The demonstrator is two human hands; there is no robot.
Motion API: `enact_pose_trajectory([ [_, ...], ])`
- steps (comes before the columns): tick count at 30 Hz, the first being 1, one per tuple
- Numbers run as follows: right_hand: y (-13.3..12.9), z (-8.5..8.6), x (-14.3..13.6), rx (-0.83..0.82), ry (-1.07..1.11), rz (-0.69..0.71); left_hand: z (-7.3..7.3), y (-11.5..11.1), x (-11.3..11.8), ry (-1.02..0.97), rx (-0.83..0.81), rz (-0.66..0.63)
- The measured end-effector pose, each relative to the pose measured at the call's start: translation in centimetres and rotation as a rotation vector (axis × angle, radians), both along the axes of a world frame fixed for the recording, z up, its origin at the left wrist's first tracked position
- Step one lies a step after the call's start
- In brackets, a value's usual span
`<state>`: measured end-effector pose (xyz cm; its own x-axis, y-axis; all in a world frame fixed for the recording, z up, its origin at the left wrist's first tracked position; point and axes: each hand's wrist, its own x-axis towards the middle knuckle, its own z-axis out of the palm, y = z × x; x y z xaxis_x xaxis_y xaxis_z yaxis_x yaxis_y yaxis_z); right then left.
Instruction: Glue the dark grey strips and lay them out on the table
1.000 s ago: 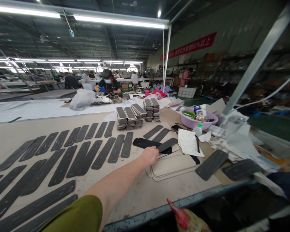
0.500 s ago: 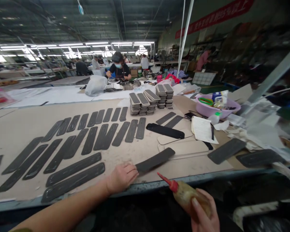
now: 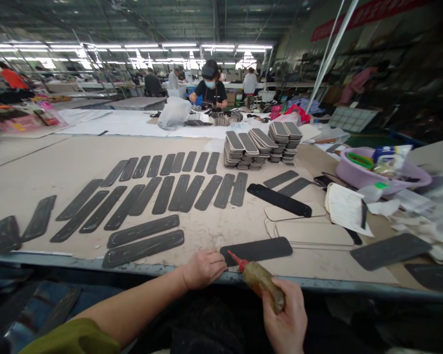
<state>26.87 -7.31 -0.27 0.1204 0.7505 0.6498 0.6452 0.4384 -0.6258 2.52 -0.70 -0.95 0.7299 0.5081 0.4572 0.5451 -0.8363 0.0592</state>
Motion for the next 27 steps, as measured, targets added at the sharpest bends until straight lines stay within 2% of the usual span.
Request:
enact_pose_trajectory([
  [5,0.7,0.2,-1.5,-0.003,-0.03,0.053,-0.5,0.0,-0.1,-0.029,-0.044,-0.004],
  [9,0.7,-0.1,-1.3,-0.007,-0.046,0.035,-0.1,0.1,0.0,-0.028,-0.078,-0.023],
  [15,0.7,0.1,1.5,0.026,-0.11,-0.141,0.3,0.2,0.1,-0.066,-0.137,-0.011],
  [27,1.4,-0.6,7.0,0.11,-0.2,-0.513,0.3,0.2,0.3,-0.113,-0.128,-0.012],
])
